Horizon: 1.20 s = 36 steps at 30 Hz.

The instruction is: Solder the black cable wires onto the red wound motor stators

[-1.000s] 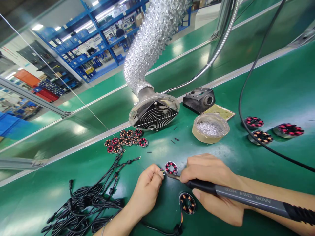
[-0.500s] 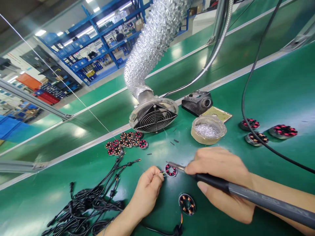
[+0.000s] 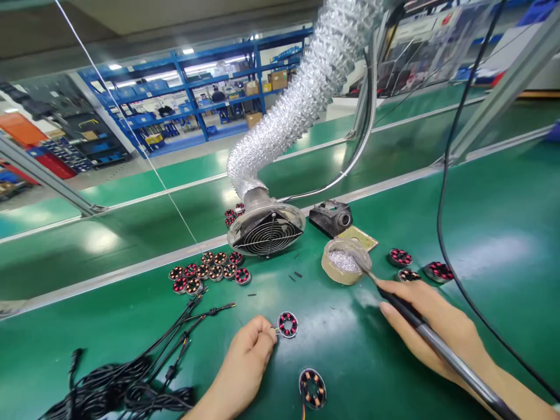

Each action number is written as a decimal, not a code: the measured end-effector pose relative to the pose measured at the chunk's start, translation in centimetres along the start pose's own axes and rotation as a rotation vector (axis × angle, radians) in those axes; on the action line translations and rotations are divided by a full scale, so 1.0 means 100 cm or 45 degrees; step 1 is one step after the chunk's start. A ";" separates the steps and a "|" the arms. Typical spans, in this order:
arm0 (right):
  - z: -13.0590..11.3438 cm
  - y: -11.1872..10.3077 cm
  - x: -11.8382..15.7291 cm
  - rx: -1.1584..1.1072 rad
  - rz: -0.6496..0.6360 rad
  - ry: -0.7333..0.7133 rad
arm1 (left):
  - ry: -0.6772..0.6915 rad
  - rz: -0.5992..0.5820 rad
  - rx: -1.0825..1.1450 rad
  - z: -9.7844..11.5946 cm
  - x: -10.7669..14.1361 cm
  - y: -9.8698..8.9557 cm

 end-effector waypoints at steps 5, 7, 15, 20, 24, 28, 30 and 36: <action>-0.029 0.014 -0.012 -0.370 -0.066 0.076 | 0.001 -0.014 -0.003 0.008 0.002 0.006; -0.056 0.024 -0.025 -0.616 -0.119 -0.086 | -0.009 -0.009 0.041 0.010 0.002 0.007; -0.122 0.068 -0.048 -0.865 -0.392 -0.456 | 0.061 0.052 0.167 0.005 0.000 -0.002; -0.122 0.077 -0.041 -0.876 -0.387 -0.359 | 0.036 0.053 -0.018 0.009 0.000 -0.008; -0.116 0.076 -0.037 -0.926 -0.412 -0.325 | 0.081 0.086 -0.236 0.016 0.002 -0.007; -0.114 0.074 -0.039 -0.987 -0.409 -0.357 | 0.241 0.072 -0.269 0.016 0.000 -0.006; -0.114 0.074 -0.041 -1.004 -0.397 -0.375 | 0.334 0.055 -0.306 0.016 -0.001 -0.007; -0.119 0.081 -0.041 -1.003 -0.415 -0.401 | 0.447 0.104 -0.527 0.019 0.007 -0.005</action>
Point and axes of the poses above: each hand's wrist, its own x-axis away from the middle knuckle, its own y-axis out of the palm, z = x × y, the point moved 3 cm from there along -x, towards the middle knuckle, and after that the axes turned 15 degrees about x, right-handed, at the moved point
